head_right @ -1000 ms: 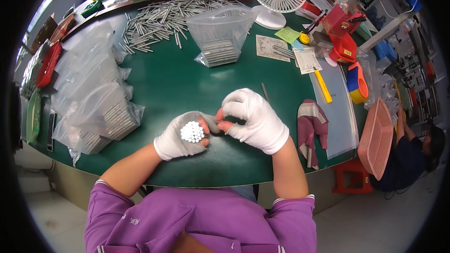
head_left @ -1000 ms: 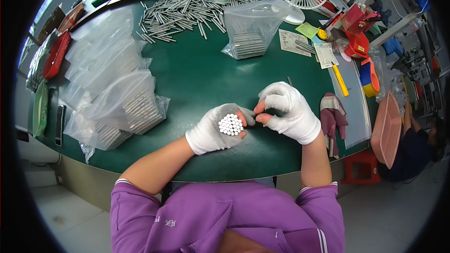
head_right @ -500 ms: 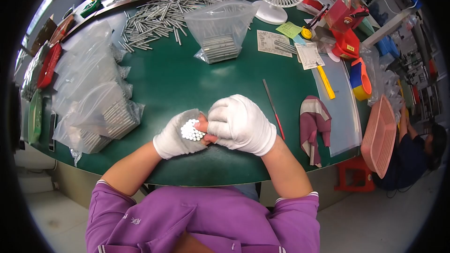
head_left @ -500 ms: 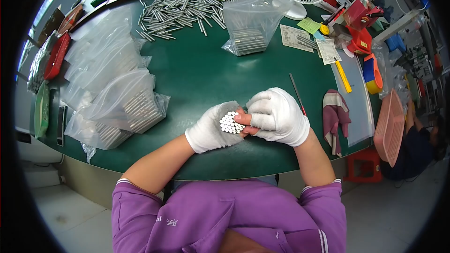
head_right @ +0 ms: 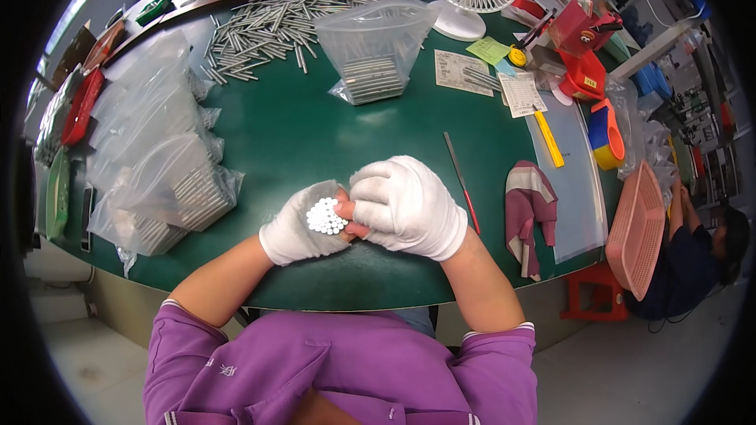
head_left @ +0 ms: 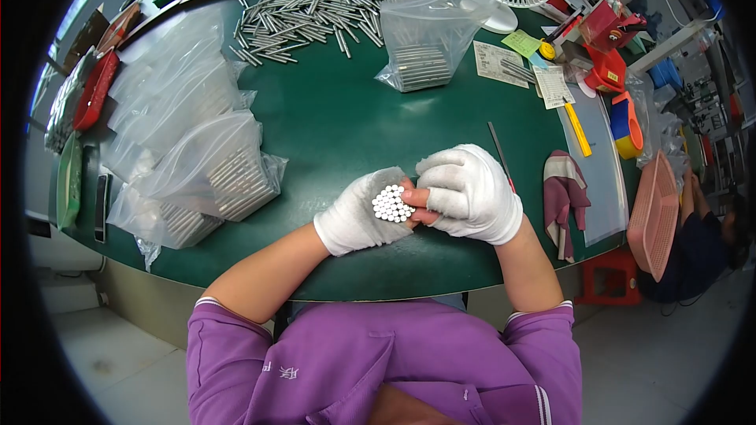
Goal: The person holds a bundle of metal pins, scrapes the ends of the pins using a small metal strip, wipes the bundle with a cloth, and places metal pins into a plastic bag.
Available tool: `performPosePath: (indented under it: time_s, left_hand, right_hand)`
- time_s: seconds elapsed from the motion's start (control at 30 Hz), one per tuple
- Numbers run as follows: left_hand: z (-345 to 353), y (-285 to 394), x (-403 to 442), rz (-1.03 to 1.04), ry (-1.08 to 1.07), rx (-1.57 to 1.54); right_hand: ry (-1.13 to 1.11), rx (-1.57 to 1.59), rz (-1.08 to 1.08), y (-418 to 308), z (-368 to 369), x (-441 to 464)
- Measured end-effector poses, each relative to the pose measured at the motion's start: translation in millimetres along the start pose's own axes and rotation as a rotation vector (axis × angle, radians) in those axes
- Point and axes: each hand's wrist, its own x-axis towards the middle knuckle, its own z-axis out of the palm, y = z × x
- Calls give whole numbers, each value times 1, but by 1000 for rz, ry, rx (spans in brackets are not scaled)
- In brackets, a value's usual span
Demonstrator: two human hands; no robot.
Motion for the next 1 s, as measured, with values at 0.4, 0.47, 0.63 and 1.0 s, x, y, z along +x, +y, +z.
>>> performPosePath:
  time_s: [0.4, 0.47, 0.63, 1.0]
  left_hand:
    - [1, -3, 4, 64, -34, 25]
    - [0, -10, 2, 23, -41, -8]
    - [0, 10, 3, 9, -24, -120]
    - [0, 1, 0, -86, -8, -227]
  right_hand:
    - [5, 83, -102, -6, -1, 14]
    - [14, 70, -99, -4, -2, 10]
    - [-63, 91, -91, -6, -1, 13]
    - [295, -318, 521, 16, -43, -14]
